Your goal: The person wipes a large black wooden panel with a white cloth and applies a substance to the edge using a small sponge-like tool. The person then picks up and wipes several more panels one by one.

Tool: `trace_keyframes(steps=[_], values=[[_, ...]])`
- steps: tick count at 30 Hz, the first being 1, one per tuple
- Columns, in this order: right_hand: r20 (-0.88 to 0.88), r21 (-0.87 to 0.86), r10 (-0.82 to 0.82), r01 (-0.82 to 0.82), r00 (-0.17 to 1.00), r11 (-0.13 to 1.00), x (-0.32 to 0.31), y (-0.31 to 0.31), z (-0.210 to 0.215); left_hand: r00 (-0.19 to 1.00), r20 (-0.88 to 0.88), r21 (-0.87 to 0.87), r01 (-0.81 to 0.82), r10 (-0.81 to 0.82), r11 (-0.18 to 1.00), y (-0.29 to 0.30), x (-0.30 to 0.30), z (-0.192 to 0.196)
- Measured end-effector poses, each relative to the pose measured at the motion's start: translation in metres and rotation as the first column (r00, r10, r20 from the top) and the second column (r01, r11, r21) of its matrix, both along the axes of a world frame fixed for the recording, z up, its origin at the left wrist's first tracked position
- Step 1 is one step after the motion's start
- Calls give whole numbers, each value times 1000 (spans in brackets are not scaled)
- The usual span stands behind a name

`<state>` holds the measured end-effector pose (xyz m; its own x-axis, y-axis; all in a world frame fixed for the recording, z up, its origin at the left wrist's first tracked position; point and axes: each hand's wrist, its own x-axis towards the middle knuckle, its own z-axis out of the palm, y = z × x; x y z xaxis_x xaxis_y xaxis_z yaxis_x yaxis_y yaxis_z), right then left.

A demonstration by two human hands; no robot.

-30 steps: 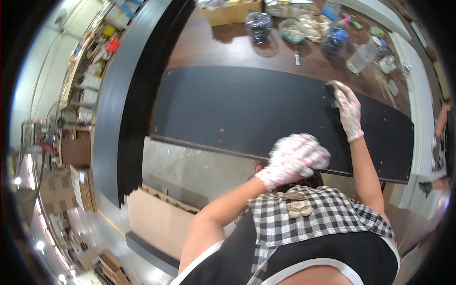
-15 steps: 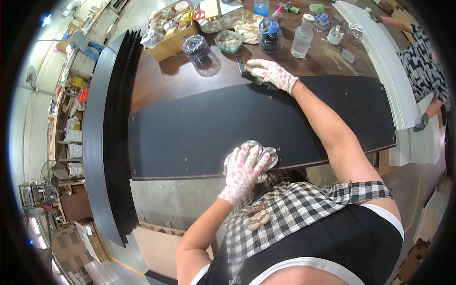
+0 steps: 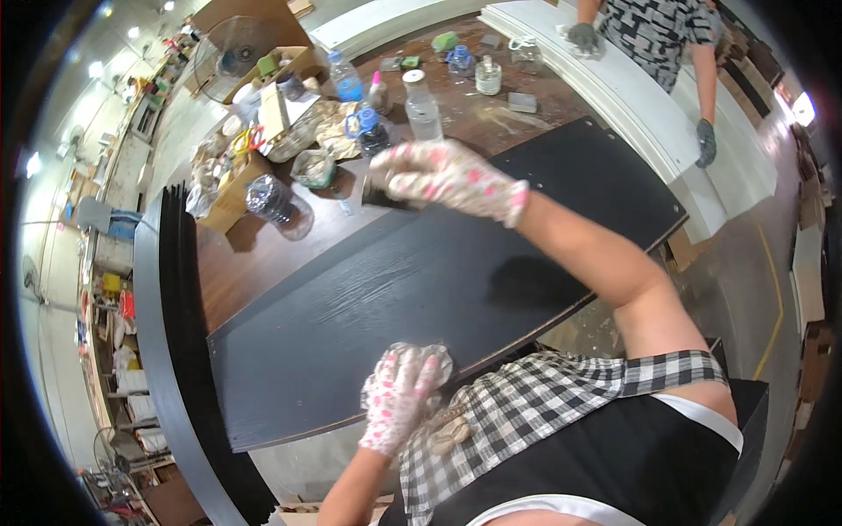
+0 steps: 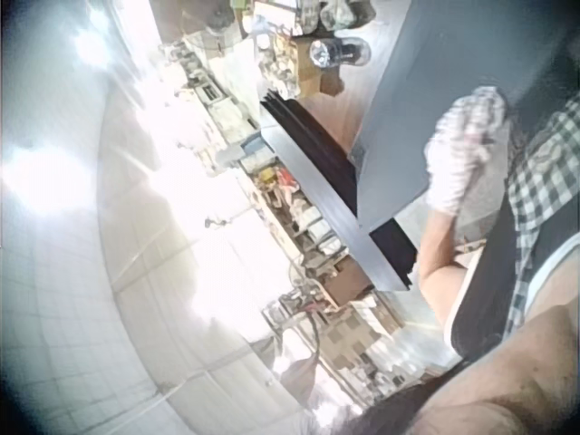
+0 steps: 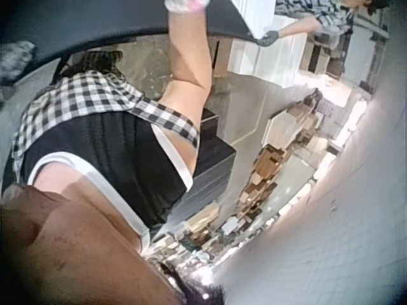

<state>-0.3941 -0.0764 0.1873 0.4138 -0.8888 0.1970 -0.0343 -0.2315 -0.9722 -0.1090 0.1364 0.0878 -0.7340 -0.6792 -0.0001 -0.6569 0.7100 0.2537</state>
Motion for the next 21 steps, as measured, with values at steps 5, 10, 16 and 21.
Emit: trace_keyframes(steps=[5, 10, 16, 21], values=[[-20, -417, -161, 138, 987, 898, -78, 71, 111, 993, -111, 383, 13, 32, 923, -60, 28, 94], [166, -554, -413, 431, 896, 713, -119, 123, 114, 936, -282, 264, -135, 210, 955, -145, 37, 211], [441, -206, -603, 729, 665, 653, -126, 168, 53, 938, -283, -303, -287, 202, 909, -312, 46, 143], [496, -6, -745, 859, 446, 511, -127, 220, 9, 883, -422, -295, -348, 205, 890, -371, 25, 110]])
